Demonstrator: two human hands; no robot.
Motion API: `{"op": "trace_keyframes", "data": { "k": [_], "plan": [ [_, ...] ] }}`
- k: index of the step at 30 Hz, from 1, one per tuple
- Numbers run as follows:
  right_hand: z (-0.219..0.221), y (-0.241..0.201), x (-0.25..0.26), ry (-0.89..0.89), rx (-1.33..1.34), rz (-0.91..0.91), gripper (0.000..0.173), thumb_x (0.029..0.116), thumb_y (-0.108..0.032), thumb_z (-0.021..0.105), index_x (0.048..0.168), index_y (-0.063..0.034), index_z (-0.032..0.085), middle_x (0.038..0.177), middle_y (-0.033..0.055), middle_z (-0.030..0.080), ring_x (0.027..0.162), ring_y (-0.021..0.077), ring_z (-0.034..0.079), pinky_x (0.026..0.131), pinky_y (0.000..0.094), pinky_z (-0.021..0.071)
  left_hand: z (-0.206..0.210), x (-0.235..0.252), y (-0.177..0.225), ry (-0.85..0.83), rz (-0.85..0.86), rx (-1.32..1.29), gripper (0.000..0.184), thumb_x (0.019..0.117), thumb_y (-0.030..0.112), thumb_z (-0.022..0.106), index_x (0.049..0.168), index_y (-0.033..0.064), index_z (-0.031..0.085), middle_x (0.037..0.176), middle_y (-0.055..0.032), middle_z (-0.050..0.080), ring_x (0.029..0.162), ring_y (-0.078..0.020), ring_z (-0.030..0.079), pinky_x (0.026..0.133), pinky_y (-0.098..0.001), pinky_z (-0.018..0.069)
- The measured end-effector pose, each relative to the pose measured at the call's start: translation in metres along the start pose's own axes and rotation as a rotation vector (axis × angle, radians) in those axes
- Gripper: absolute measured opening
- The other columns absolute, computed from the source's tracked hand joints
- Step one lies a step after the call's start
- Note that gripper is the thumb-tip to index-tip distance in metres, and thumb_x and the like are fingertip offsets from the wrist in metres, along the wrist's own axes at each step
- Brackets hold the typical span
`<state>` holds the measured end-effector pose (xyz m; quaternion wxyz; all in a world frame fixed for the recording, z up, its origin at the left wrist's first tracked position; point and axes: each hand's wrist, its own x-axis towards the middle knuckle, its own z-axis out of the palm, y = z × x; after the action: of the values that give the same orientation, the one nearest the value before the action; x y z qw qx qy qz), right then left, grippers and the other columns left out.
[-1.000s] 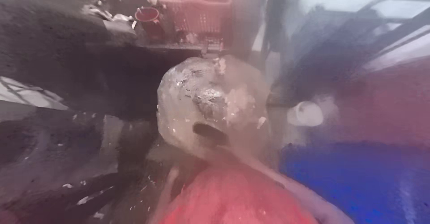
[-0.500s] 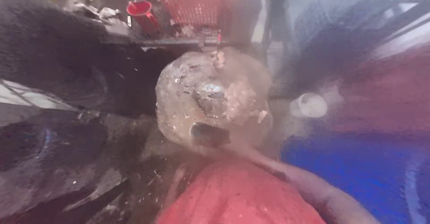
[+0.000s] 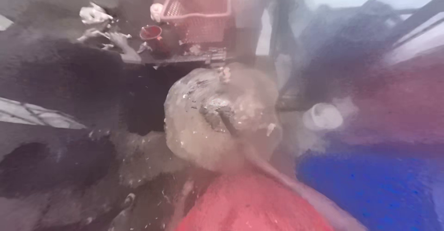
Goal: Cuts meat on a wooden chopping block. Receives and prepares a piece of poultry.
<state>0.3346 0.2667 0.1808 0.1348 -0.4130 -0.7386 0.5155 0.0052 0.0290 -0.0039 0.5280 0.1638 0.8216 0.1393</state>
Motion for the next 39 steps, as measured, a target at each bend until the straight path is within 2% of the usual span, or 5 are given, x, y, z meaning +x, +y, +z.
{"op": "trace_keyframes", "data": {
  "k": [4,9,12,36,39],
  "plan": [
    [-0.008,-0.031,-0.002,-0.297,-0.396,0.101,0.043,0.1034,-0.028,0.056,0.146,-0.0352,0.055,0.143,0.0213,0.055,0.130,0.0388,0.055,0.107,0.0575,0.0469,-0.012,0.019,0.003,0.010,-0.008,0.042,0.040,0.1098,0.031,0.046,0.137,0.0044,0.060,0.123,-0.0218,0.066,0.105,-0.0336,0.066,0.092,-0.0522,0.0541],
    [-0.008,-0.023,-0.001,-0.332,-0.419,0.036,0.048,0.1008,-0.021,0.059,0.142,-0.0439,0.057,0.137,0.0268,0.057,0.122,0.0440,0.058,0.100,0.0616,0.0492,-0.017,0.028,0.011,0.019,0.038,0.000,0.043,0.1100,0.037,0.046,0.134,0.0058,0.062,0.118,-0.0196,0.069,0.101,-0.0305,0.068,0.089,-0.0503,0.0556],
    [-0.012,-0.016,-0.002,-0.275,-0.338,-0.026,0.043,0.1014,-0.022,0.060,0.139,-0.0425,0.060,0.131,0.0255,0.060,0.118,0.0409,0.061,0.099,0.0574,0.0510,-0.016,0.044,-0.002,0.042,0.069,-0.077,0.039,0.1086,0.033,0.050,0.135,0.0054,0.061,0.115,-0.0197,0.068,0.093,-0.0285,0.066,0.080,-0.0475,0.0562],
    [-0.042,0.007,0.012,-0.486,-0.345,-0.168,0.049,0.0985,-0.021,0.062,0.141,-0.0437,0.058,0.135,0.0272,0.057,0.122,0.0435,0.057,0.099,0.0602,0.0502,0.072,-0.081,0.001,0.070,-0.038,0.067,0.041,0.1113,0.033,0.043,0.142,0.0104,0.059,0.135,-0.0193,0.064,0.123,-0.0350,0.062,0.104,-0.0551,0.0491],
    [-0.048,0.001,0.012,-0.538,-0.386,-0.151,0.050,0.1006,-0.021,0.058,0.144,-0.0441,0.054,0.138,0.0256,0.055,0.123,0.0429,0.058,0.097,0.0602,0.0516,0.080,-0.082,-0.001,0.079,-0.079,-0.035,0.041,0.1118,0.032,0.041,0.136,0.0048,0.060,0.119,-0.0208,0.067,0.101,-0.0312,0.065,0.086,-0.0501,0.0546]
  ]
}}
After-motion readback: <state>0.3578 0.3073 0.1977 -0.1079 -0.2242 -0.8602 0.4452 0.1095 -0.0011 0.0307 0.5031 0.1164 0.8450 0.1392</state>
